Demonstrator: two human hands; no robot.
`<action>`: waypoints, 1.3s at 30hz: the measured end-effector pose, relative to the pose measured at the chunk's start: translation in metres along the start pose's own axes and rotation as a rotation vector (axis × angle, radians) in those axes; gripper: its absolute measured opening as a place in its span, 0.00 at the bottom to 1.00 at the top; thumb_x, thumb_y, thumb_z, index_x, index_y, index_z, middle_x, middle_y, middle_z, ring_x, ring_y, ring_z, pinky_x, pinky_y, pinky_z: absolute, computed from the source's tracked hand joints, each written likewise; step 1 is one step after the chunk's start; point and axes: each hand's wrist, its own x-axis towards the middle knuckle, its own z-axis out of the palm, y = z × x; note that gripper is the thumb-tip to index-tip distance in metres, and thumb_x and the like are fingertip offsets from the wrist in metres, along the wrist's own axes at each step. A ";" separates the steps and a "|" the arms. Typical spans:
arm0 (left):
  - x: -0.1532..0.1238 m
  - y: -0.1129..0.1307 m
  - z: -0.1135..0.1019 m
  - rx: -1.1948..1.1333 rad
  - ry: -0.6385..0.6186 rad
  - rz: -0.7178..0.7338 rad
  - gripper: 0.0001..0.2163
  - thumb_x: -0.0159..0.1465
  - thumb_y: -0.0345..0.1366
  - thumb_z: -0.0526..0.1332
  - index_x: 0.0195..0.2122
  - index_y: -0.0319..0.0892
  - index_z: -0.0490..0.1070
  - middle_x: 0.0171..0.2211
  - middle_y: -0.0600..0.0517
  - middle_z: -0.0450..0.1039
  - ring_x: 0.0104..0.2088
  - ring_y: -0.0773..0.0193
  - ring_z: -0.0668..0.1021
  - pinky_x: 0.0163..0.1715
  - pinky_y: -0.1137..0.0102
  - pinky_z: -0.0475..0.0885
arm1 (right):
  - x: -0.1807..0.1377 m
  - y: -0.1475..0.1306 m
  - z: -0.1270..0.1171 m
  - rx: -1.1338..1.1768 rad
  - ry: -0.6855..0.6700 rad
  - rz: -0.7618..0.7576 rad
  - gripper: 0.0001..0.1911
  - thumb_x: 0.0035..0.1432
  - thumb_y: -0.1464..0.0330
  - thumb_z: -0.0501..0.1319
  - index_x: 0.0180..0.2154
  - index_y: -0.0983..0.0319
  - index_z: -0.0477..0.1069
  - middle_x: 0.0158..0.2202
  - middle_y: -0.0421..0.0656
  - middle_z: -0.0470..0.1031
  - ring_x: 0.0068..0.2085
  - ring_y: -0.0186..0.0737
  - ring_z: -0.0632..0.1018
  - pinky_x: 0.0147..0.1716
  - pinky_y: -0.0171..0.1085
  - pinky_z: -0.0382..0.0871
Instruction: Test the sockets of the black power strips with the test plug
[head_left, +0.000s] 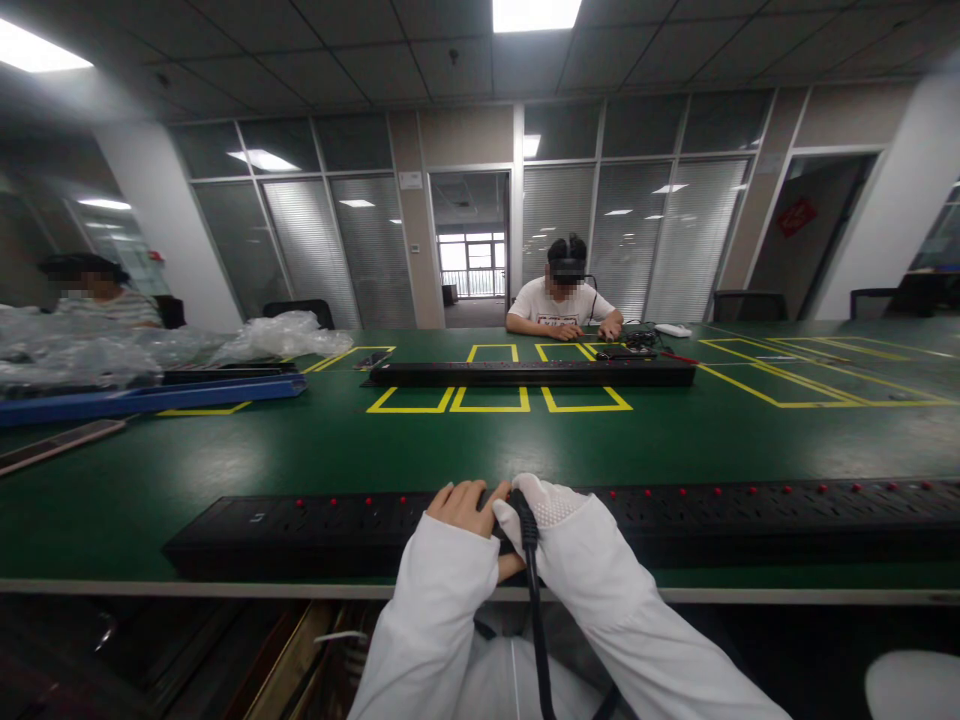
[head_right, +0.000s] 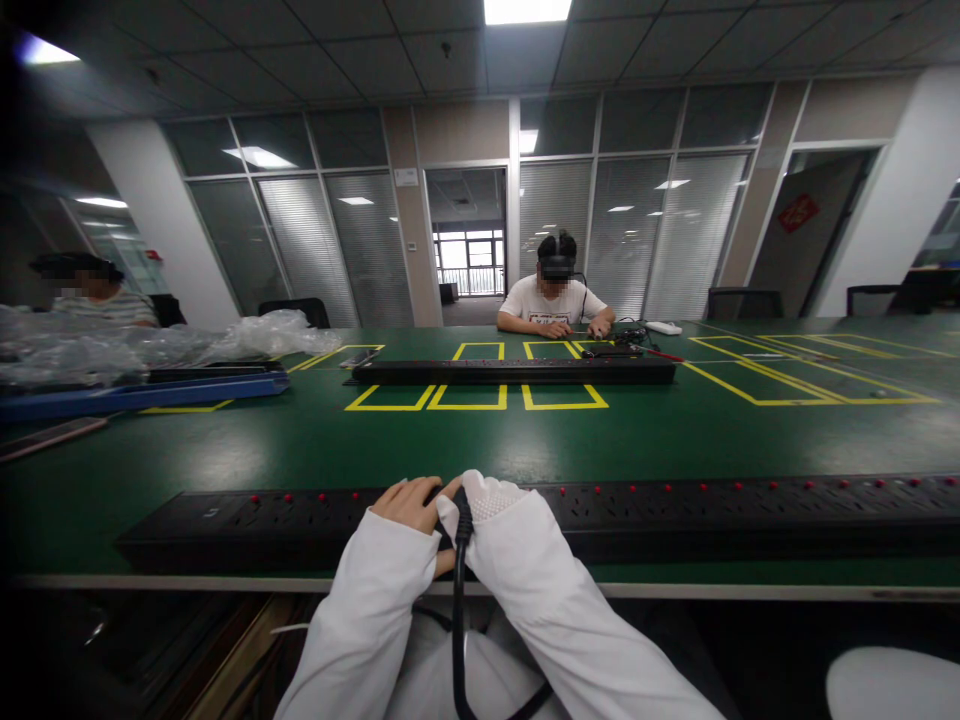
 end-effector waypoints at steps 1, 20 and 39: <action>0.000 0.000 0.000 0.001 0.000 0.000 0.31 0.46 0.50 0.63 0.52 0.47 0.67 0.44 0.43 0.72 0.44 0.52 0.74 0.47 0.57 0.64 | 0.000 0.000 0.000 -0.001 0.002 0.000 0.20 0.61 0.56 0.51 0.45 0.64 0.67 0.39 0.43 0.72 0.36 0.30 0.73 0.38 0.37 0.69; 0.000 0.000 -0.001 -0.009 -0.002 0.000 0.31 0.46 0.50 0.63 0.52 0.47 0.67 0.43 0.44 0.72 0.44 0.52 0.73 0.48 0.56 0.63 | -0.001 0.000 -0.001 -0.009 -0.007 0.005 0.21 0.60 0.56 0.51 0.46 0.64 0.66 0.39 0.43 0.71 0.36 0.30 0.73 0.38 0.37 0.69; 0.001 0.001 -0.004 0.004 -0.041 -0.010 0.31 0.46 0.51 0.62 0.52 0.47 0.66 0.43 0.43 0.72 0.44 0.51 0.73 0.48 0.56 0.64 | -0.002 0.001 -0.001 0.021 0.003 -0.010 0.21 0.60 0.56 0.51 0.46 0.64 0.66 0.38 0.43 0.71 0.36 0.30 0.72 0.37 0.36 0.69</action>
